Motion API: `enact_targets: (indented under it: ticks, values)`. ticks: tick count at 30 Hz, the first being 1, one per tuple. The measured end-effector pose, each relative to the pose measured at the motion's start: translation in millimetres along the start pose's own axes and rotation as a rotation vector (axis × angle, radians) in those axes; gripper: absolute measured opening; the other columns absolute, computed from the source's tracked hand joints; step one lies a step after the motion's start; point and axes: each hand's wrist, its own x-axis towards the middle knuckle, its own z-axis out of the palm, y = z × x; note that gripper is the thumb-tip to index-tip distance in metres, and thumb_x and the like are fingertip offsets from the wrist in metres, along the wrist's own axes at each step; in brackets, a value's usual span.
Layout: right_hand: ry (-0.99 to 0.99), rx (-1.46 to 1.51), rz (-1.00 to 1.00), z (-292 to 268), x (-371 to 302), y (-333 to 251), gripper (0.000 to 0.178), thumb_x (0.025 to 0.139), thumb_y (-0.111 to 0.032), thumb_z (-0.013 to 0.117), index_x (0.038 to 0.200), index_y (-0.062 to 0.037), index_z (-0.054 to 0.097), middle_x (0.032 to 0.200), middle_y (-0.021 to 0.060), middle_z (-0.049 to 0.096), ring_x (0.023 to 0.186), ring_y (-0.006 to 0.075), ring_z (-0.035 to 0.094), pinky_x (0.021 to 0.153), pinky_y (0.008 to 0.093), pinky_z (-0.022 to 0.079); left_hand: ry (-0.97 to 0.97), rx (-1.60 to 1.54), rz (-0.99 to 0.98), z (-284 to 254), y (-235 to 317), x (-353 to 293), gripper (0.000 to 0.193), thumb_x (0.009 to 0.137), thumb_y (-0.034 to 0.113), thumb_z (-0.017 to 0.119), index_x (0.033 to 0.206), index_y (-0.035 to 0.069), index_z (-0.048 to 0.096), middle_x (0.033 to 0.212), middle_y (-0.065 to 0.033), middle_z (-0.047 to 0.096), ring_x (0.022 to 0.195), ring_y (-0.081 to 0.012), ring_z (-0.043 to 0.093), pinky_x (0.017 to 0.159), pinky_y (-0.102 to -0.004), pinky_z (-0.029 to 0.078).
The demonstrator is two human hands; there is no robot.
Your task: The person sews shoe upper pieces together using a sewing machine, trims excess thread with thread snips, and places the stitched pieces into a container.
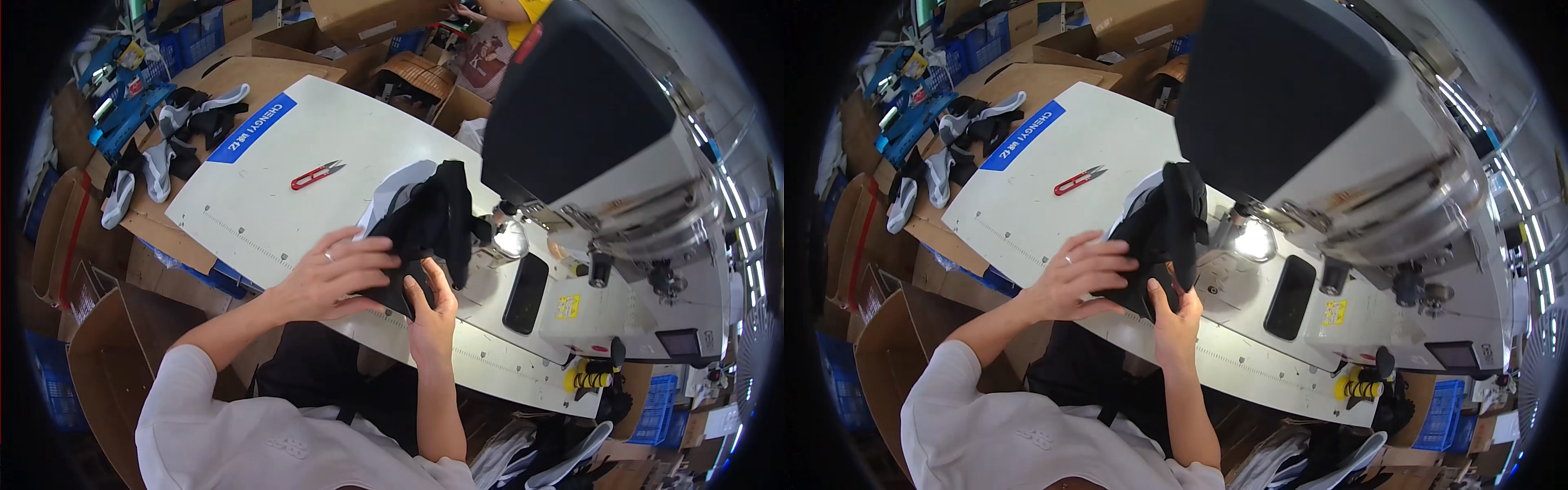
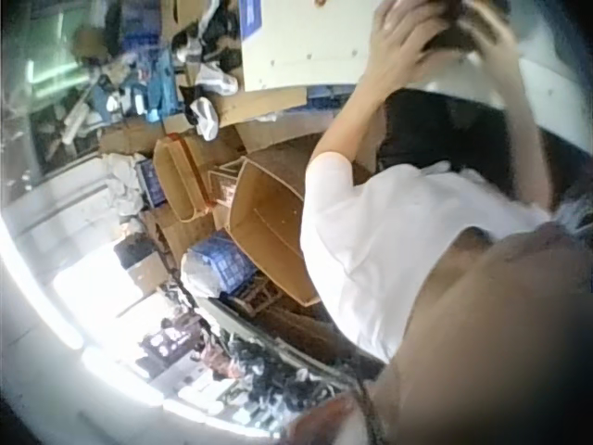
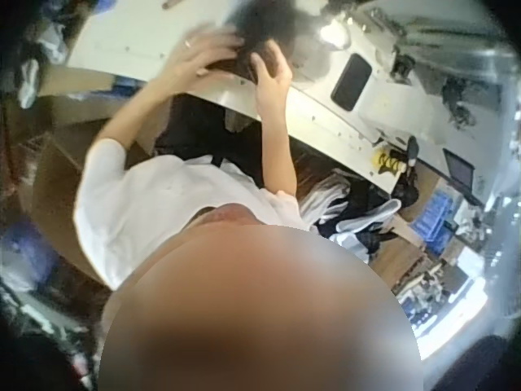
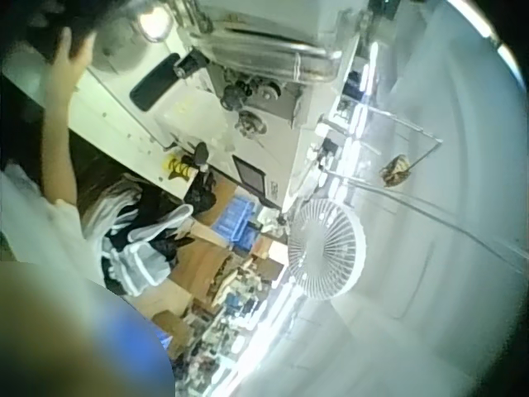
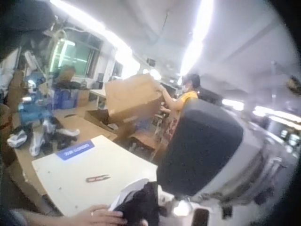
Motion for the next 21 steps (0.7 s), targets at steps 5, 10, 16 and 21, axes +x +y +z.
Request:
enact_targets:
  ticks: [5, 10, 16, 21]
  values:
    - [0.006, -0.475, -0.312, -11.1, -6.2, -10.9, 0.041, 0.089, 0.002, 0.059, 0.130, 0.0052, 0.053, 0.130, 0.0147, 0.058, 0.124, 0.0226, 0.052, 0.104, 0.0328, 0.040, -0.106, 0.086, -0.346, -14.6, 17.1, 3.0, 0.065, 0.068, 0.031, 0.084, 0.122, 0.006, 0.056, 0.131, -0.0081, 0.058, 0.131, -0.0300, 0.047, 0.109, -0.0466, 0.034]
    - [-0.026, -0.649, -0.655, 13.8, -14.4, -10.6, 0.038, 0.088, 0.010, 0.054, 0.125, 0.0035, 0.055, 0.114, 0.0192, 0.063, 0.106, 0.0314, 0.064, 0.093, 0.0336, 0.047, 0.109, 0.160, -0.455, -23.8, 38.5, 10.9, 0.059, 0.071, 0.021, 0.083, 0.120, 0.003, 0.056, 0.124, -0.0104, 0.060, 0.110, -0.0322, 0.057, 0.094, -0.0410, 0.044]
    - [0.023, -0.831, -0.921, 33.6, -19.8, -0.6, 0.036, 0.078, 0.017, 0.056, 0.111, 0.0040, 0.062, 0.106, 0.0170, 0.066, 0.090, 0.0315, 0.066, 0.077, 0.0356, 0.053, 0.438, -0.092, -0.521, -13.7, 40.4, 26.4, 0.065, 0.069, 0.007, 0.083, 0.123, 0.001, 0.048, 0.120, -0.0156, 0.050, 0.102, -0.0266, 0.055, 0.082, -0.0356, 0.049]
    - [-0.078, -0.852, -1.022, 41.0, -23.1, 11.5, 0.032, 0.072, 0.015, 0.060, 0.102, 0.0021, 0.063, 0.104, 0.0130, 0.066, 0.088, 0.0299, 0.065, 0.072, 0.0360, 0.054, 0.535, 0.195, -0.611, -11.5, 28.2, 40.9, 0.076, 0.069, 0.011, 0.085, 0.130, 0.003, 0.041, 0.135, -0.0187, 0.036, 0.126, -0.0313, 0.039, 0.095, -0.0373, 0.042]
